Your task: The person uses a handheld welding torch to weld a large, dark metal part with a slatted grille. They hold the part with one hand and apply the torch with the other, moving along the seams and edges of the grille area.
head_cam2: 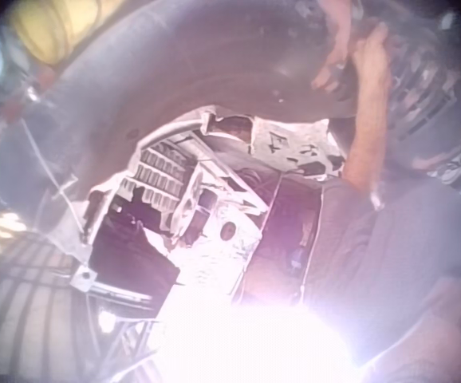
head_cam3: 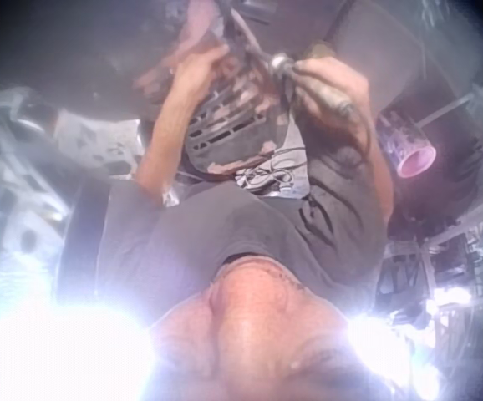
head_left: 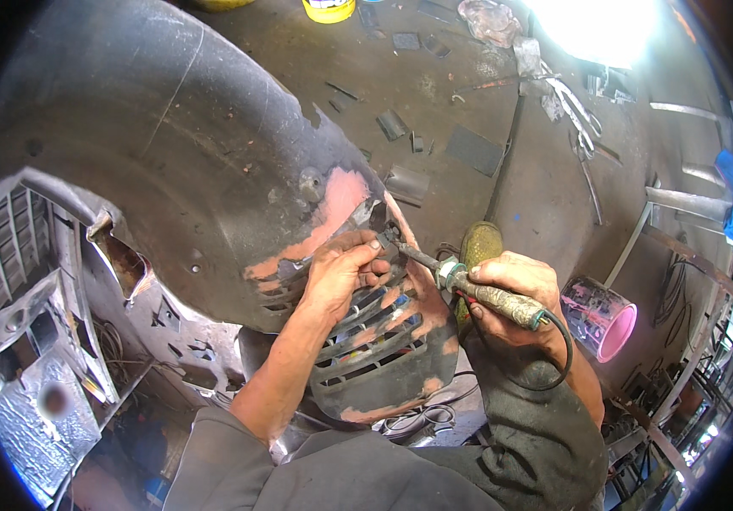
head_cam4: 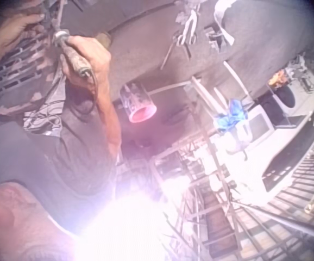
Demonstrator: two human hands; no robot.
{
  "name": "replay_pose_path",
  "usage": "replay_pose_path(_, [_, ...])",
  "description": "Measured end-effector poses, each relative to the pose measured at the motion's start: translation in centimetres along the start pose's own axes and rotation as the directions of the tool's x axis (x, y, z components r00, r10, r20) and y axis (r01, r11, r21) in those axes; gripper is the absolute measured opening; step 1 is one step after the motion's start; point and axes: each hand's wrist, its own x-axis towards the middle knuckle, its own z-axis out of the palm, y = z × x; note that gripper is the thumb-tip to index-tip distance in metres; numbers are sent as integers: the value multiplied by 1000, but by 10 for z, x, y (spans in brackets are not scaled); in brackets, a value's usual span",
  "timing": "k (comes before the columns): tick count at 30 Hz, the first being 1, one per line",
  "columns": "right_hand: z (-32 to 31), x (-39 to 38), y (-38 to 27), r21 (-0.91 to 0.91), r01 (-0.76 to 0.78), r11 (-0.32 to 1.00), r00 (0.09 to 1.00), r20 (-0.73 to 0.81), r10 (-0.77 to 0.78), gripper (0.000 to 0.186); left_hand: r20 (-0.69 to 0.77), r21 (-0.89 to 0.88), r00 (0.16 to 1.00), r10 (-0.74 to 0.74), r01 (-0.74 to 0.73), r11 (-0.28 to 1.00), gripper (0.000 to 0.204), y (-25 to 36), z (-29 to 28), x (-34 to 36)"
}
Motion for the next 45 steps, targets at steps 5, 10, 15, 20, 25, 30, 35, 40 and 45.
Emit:
replay_pose_path(5, [0,0,-2,0,-9,1000,1000,-4,9,35,12,5,1000,-5,5,1000,20,-1,2,1])
replay_pose_path(10, [1,1,-2,2,4,1000,1000,-11,-4,35,-3,15,1000,-3,3,1000,20,-1,2,2])
replay_pose_path(15, [-1,7,-3,-6,24,1000,999,23,-24,35,-22,-7,1000,8,-8,1000,22,-2,1,4])
replay_pose_path(20, [-2,11,-4,-21,66,998,997,39,-65,37,-22,-12,1000,5,-5,1000,21,-2,2,5])
replay_pose_path(25, [-4,17,-7,-24,59,998,995,79,-57,38,-13,26,1000,-3,3,1000,23,0,2,4])
replay_pose_path(30, [-6,19,-9,-23,35,999,993,115,-32,41,-10,36,1000,-13,13,999,24,0,1,4])
replay_pose_path(35, [-8,20,-8,-20,7,1000,991,134,-5,43,-13,34,1000,-14,15,999,23,0,1,4])
replay_pose_path(40, [-9,21,-8,-45,13,999,988,157,-5,42,-13,38,1000,-13,14,999,22,0,2,4])
replay_pose_path(45, [-9,22,-5,-36,33,999,987,157,-27,42,-21,41,1000,-15,16,999,22,1,2,4])
